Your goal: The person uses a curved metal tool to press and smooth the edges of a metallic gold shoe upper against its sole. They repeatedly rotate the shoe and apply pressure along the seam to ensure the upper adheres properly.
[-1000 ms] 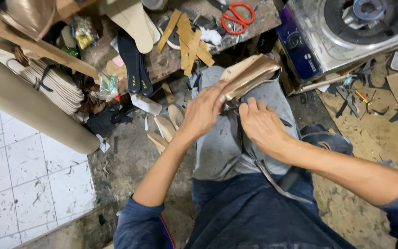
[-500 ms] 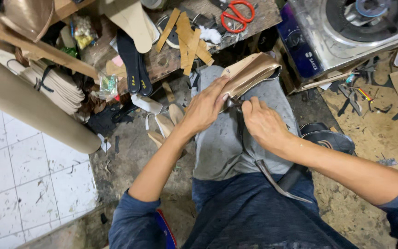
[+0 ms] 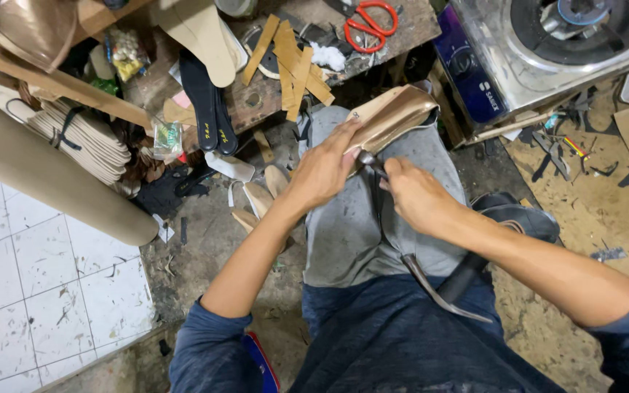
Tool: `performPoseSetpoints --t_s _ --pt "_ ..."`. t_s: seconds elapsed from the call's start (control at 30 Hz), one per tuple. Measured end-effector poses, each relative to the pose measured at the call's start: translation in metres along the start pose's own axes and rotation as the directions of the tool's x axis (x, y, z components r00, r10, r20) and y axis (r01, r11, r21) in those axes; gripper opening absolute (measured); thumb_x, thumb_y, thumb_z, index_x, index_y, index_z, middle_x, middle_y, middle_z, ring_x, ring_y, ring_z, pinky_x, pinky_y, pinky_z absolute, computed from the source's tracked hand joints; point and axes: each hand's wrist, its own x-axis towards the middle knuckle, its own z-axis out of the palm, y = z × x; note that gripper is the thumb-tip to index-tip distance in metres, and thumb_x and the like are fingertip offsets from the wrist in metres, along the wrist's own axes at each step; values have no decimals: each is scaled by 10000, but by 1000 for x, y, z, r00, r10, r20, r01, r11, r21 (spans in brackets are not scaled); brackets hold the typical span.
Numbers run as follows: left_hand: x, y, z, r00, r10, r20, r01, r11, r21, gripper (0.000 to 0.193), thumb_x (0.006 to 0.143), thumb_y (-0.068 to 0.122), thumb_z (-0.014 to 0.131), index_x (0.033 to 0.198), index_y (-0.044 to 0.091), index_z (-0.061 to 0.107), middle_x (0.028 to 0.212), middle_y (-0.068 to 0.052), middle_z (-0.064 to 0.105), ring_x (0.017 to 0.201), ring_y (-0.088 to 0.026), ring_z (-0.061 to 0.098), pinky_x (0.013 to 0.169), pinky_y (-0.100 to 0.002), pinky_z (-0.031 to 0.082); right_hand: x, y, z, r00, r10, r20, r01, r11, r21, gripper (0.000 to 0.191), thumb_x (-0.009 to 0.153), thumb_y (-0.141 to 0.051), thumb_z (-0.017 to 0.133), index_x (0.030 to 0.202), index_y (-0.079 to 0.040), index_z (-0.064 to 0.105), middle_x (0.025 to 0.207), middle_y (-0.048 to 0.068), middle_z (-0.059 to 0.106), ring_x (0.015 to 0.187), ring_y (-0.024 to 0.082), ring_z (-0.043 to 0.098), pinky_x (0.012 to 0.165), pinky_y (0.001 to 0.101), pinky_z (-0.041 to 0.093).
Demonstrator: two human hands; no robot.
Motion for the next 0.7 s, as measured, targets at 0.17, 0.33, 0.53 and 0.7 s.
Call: performPoseSetpoints --t_s 0.17,0.33,0.53,0.7 --pt "9 -8 0 1000 2 13 -1 999 -45 495 1034 216 531 1491 46 444 1535 -225 492 1425 -396 460 1141 -463 408 6 -1 8 996 63 -68 -52 987 155 181 958 -74 599 994 69 494 913 325 638 831 511 633 696 541 497" --pt "8 -8 2 1000 18 8 -18 1000 3 501 1030 223 513 1495 44 456 1524 -234 509 1402 -407 488 1132 -471 428 -9 -19 7 982 122 147 -145 977 158 199 972 -133 607 1017 54 557 910 275 668 826 457 669 716 509 520" --pt "17 -10 3 990 -96 106 94 995 28 475 1058 296 532 1400 -14 419 1407 -269 588 1215 -447 615 987 -509 494 -52 -47 -19 664 -119 738 -41 980 195 422 943 -346 665 1249 -64 591 1276 142 571 1212 315 547 1010 435 428" --pt "23 -9 15 993 -100 64 95 993 72 530 1025 266 525 1424 -41 360 1339 -311 590 1083 -495 633 945 -525 497 -85 -5 -43 812 1 583 -10 1000 12 538 790 -345 756 1247 -103 609 1298 115 567 1214 303 558 1027 421 452"
